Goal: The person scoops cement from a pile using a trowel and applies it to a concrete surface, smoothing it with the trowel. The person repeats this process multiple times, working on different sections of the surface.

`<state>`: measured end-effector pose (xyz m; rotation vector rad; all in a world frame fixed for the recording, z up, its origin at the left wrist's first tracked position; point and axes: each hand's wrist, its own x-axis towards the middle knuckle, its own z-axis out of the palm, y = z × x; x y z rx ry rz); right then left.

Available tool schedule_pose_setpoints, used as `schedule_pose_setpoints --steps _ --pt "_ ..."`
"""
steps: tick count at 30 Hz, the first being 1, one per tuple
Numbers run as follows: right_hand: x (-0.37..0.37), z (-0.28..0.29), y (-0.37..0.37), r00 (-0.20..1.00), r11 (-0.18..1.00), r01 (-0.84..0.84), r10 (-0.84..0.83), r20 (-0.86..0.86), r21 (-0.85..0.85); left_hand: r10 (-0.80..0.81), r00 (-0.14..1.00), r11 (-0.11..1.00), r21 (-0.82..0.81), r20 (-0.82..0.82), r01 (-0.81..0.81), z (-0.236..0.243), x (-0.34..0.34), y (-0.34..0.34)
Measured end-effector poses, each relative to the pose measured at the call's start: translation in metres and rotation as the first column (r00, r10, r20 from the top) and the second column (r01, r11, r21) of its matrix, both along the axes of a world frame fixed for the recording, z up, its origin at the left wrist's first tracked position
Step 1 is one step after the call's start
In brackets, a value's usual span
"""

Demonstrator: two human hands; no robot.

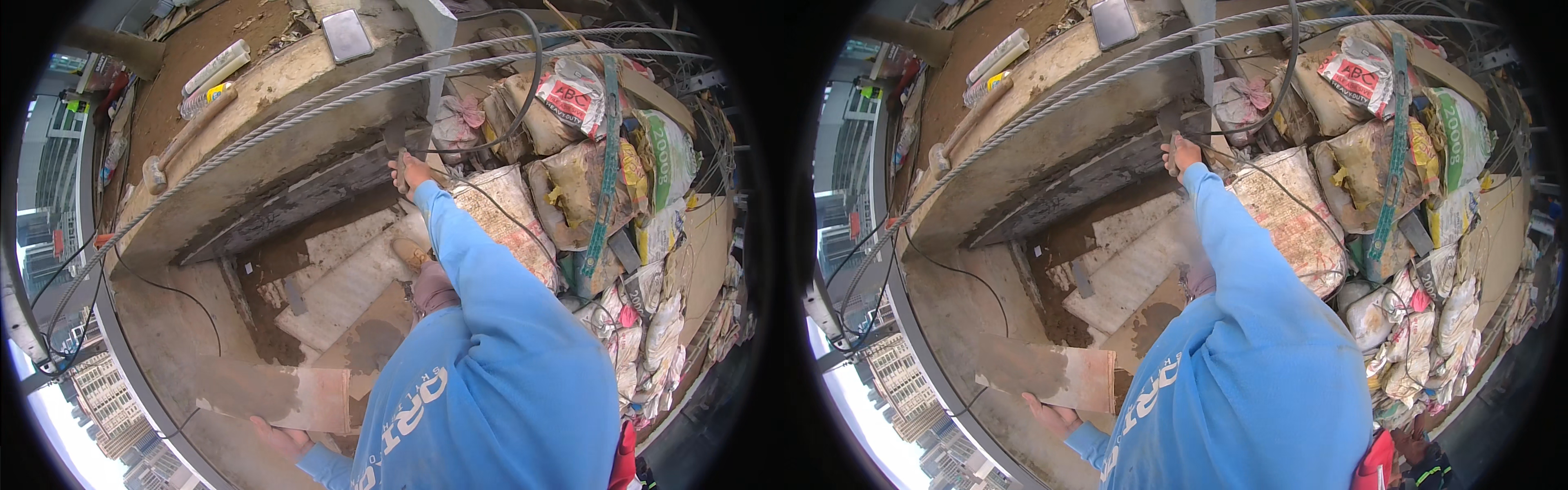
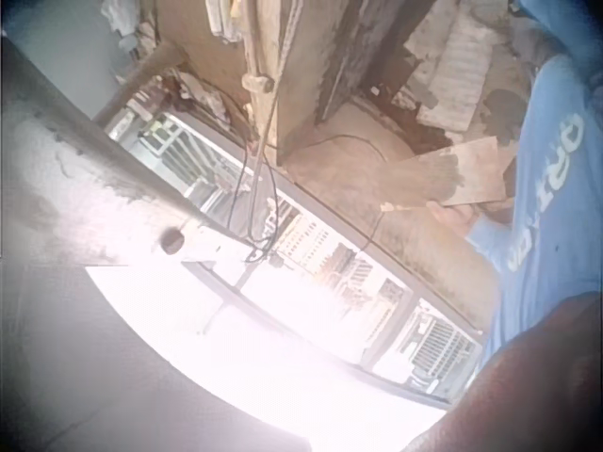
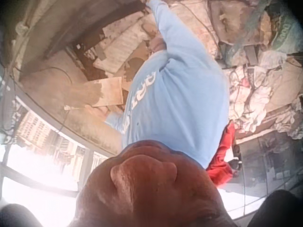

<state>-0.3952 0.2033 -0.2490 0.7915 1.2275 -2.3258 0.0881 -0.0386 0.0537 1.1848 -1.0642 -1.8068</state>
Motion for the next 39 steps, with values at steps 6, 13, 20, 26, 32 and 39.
schedule_pose_setpoints --steps 6,13,20,26,32,39 --pt "-0.015 -0.029 -0.009 0.916 0.952 0.299 -0.269 0.297 -0.06 -0.016 1.0 0.999 0.048 0.022 0.015 0.005 0.003 0.008" --pt "-0.026 -0.037 -0.001 0.918 0.97 0.243 -0.231 0.323 0.003 -0.064 0.998 0.991 0.12 0.014 0.062 -0.003 -0.006 0.011" --pt "-0.041 -0.024 -0.003 0.89 0.956 0.277 -0.293 0.349 0.097 -0.06 0.998 0.989 0.138 0.019 0.057 -0.008 -0.016 0.008" --pt "-0.039 -0.017 -0.005 0.86 0.934 0.336 -0.356 0.365 0.118 -0.053 0.997 0.988 0.149 0.052 0.045 -0.008 -0.029 0.007" --pt "-0.039 -0.022 0.004 0.894 0.967 0.247 -0.251 0.371 0.058 -0.125 0.992 0.979 0.164 -0.003 0.124 -0.007 -0.035 0.009" --pt "-0.049 -0.02 -0.014 0.913 0.969 0.228 -0.248 0.324 0.099 -0.131 0.991 0.97 0.202 -0.035 0.136 -0.019 -0.023 0.0"
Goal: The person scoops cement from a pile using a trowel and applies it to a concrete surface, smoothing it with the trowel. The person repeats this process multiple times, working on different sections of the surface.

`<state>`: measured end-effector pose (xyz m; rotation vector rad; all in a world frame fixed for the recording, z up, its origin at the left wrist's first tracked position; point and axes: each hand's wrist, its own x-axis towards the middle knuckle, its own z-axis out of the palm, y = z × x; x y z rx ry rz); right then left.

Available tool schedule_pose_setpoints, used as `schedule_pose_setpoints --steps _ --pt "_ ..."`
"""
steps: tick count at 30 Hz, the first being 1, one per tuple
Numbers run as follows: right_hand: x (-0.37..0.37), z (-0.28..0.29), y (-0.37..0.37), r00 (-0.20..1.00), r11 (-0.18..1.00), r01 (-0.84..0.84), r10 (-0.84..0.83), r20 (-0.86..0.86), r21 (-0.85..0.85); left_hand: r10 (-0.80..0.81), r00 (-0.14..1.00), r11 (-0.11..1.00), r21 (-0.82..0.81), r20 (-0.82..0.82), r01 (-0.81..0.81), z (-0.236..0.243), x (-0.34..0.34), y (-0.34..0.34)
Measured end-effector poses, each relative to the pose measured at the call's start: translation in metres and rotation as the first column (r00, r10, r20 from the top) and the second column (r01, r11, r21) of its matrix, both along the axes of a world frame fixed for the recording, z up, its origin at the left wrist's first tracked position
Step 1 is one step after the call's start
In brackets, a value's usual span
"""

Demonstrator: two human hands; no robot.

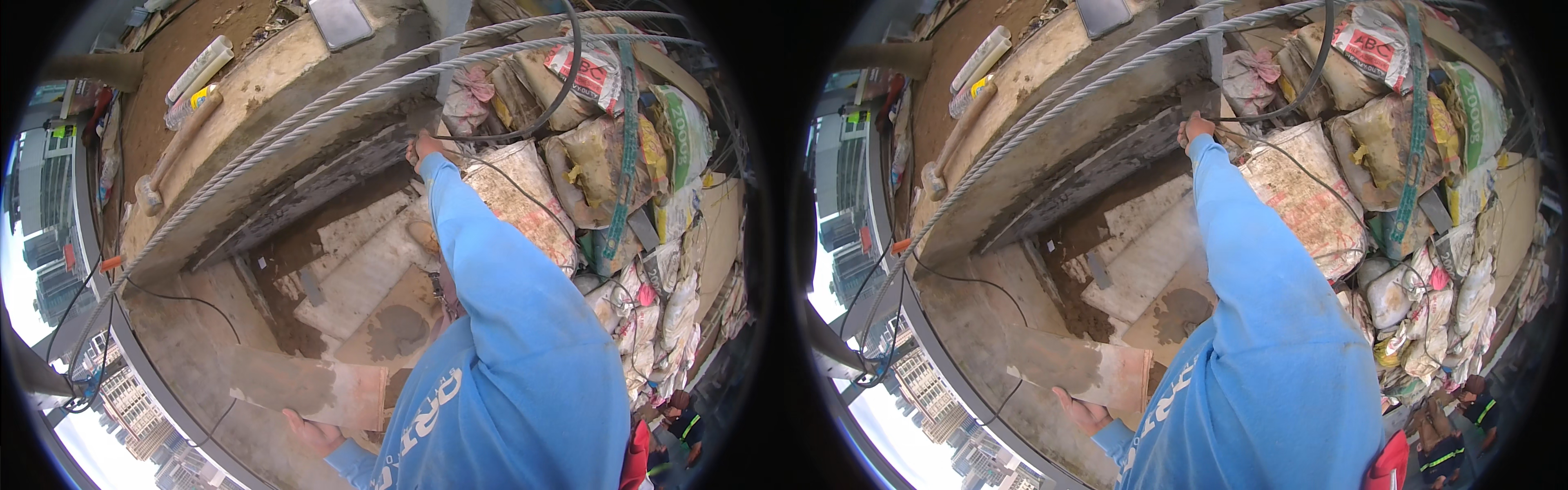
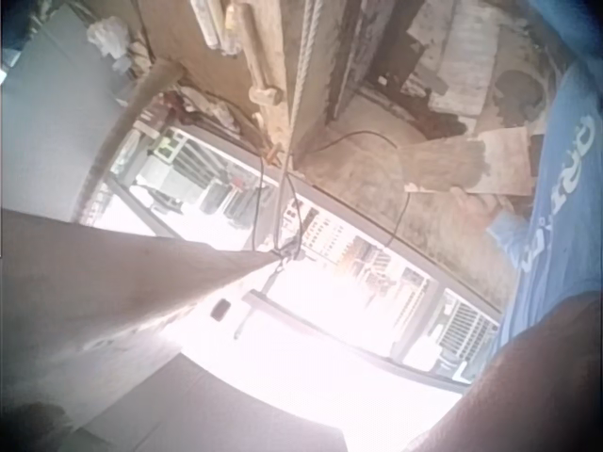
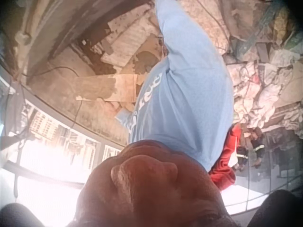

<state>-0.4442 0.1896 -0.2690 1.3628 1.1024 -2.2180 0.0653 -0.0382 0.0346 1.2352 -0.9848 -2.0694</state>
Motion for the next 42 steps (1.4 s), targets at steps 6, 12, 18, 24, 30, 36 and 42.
schedule_pose_setpoints --steps 6,12,18,24,30,36,42 --pt "0.002 -0.023 0.028 0.853 0.638 -0.445 0.516 0.081 0.628 0.002 1.0 0.999 -0.043 0.023 -0.001 -0.004 -0.004 0.001" --pt "0.01 0.028 0.061 0.445 -0.2 -0.535 0.759 0.475 0.821 0.024 1.0 0.999 -0.032 0.02 -0.023 0.0 -0.002 0.004" --pt "-0.007 0.006 0.069 0.34 -0.429 -0.438 0.734 0.588 0.79 -0.019 0.999 0.999 0.031 -0.035 0.02 0.0 -0.02 0.006" --pt "-0.01 -0.008 0.074 0.46 -0.208 -0.589 0.708 0.536 0.781 -0.016 1.0 0.998 -0.066 0.0 0.016 0.006 -0.029 0.01" --pt "-0.008 -0.041 0.078 0.621 0.055 -0.614 0.65 0.438 0.788 0.013 0.998 1.0 -0.025 -0.055 -0.014 -0.004 -0.015 0.012" --pt "-0.005 -0.022 0.091 0.542 0.11 -0.676 0.744 0.391 0.729 0.05 0.997 0.999 -0.008 -0.056 -0.05 -0.011 -0.018 0.023" --pt "0.006 -0.028 0.1 0.602 0.162 -0.568 0.75 0.273 0.807 -0.204 0.976 0.949 -0.229 0.074 0.216 -0.008 -0.018 0.009"
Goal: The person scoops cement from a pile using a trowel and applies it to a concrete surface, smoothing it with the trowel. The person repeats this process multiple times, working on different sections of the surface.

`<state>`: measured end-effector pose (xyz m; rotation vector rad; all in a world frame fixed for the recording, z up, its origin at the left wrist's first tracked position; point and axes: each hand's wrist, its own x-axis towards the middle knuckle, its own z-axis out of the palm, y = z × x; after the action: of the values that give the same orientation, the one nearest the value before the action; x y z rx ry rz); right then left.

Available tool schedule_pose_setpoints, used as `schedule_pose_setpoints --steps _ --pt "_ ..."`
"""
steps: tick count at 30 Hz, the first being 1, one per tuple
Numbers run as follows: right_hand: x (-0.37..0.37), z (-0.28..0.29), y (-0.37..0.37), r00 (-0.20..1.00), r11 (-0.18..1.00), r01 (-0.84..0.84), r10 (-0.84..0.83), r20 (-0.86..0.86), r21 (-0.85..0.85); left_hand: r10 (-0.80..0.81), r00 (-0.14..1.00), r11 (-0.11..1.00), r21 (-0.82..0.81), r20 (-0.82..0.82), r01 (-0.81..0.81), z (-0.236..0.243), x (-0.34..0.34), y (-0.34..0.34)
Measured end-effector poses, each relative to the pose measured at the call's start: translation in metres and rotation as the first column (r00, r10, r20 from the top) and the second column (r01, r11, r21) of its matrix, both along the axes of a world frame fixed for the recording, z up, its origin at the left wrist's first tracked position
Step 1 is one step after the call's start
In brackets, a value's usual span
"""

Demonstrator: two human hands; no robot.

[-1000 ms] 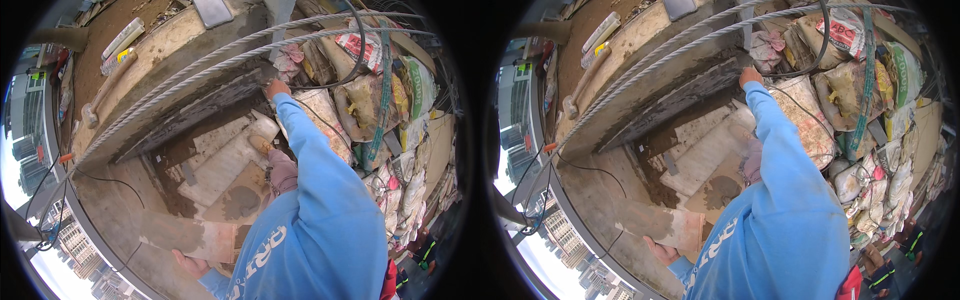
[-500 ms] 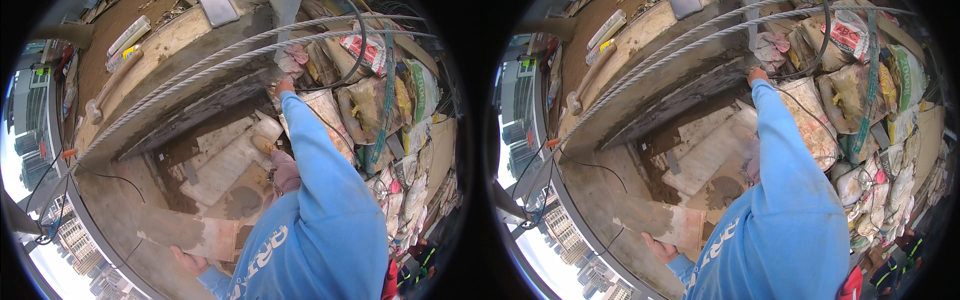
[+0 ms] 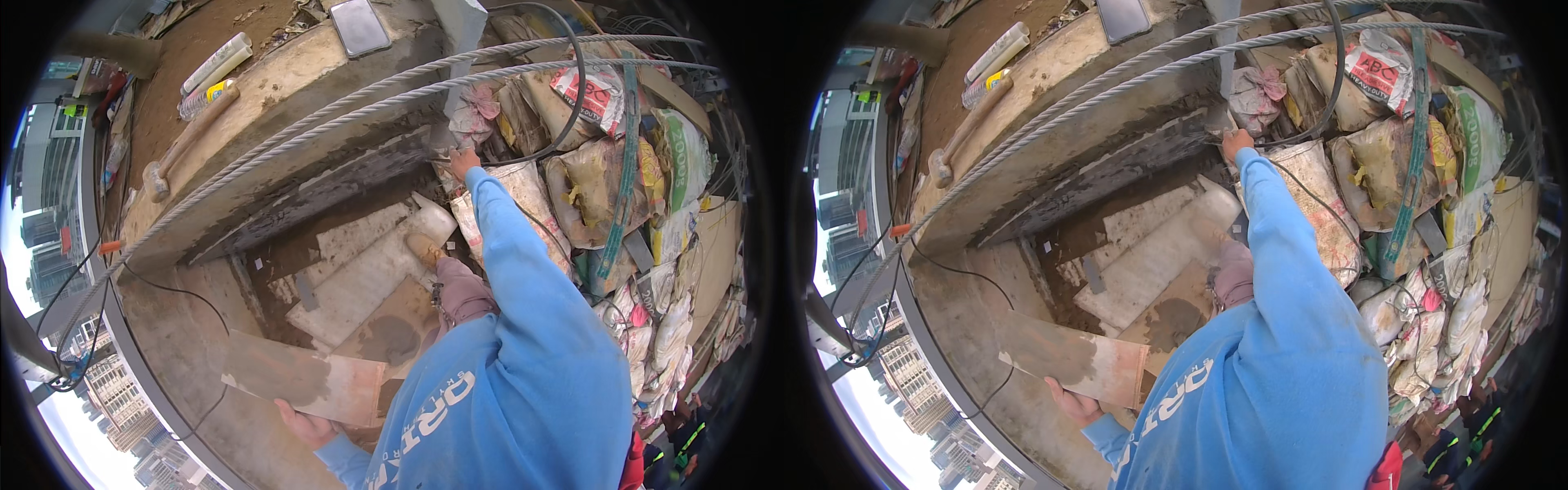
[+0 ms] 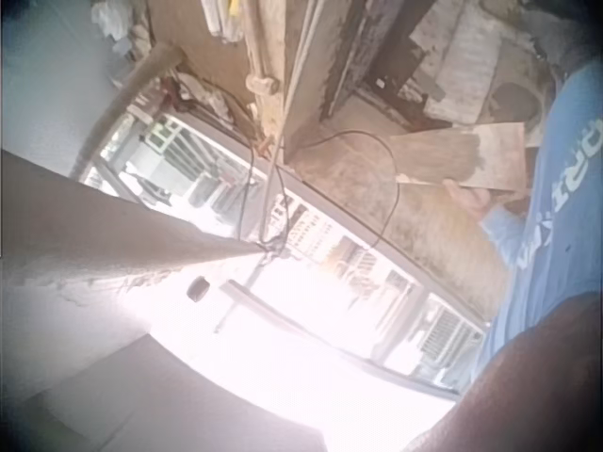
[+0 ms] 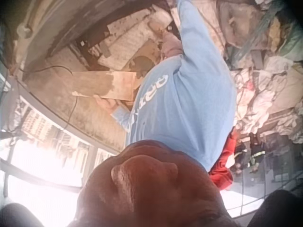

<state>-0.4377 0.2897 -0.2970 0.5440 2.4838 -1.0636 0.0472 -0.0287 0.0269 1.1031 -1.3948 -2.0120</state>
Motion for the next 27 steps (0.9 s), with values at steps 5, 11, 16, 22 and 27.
schedule_pose_setpoints --steps 5,11,16,22,27 --pt "-0.003 -0.019 0.005 0.999 1.0 0.018 -0.017 -0.031 0.014 0.197 0.978 0.96 0.218 -0.073 -0.177 0.0 -0.005 -0.006" --pt "0.008 0.018 0.012 0.997 0.996 -0.076 0.076 -0.005 0.037 0.176 0.982 0.963 0.216 -0.063 -0.158 0.002 -0.005 0.001" --pt "-0.004 0.052 0.04 0.95 0.909 -0.313 0.304 0.076 0.275 0.186 0.981 0.956 0.239 -0.054 -0.168 -0.003 -0.001 0.003" --pt "-0.012 0.086 0.006 0.769 0.686 -0.62 0.628 0.12 0.381 0.174 0.984 0.959 0.232 -0.029 -0.162 -0.01 -0.01 0.006" --pt "-0.061 0.061 -0.005 0.736 0.622 -0.647 0.66 0.15 0.441 0.145 0.989 0.958 0.255 -0.041 -0.13 -0.005 -0.034 0.001"
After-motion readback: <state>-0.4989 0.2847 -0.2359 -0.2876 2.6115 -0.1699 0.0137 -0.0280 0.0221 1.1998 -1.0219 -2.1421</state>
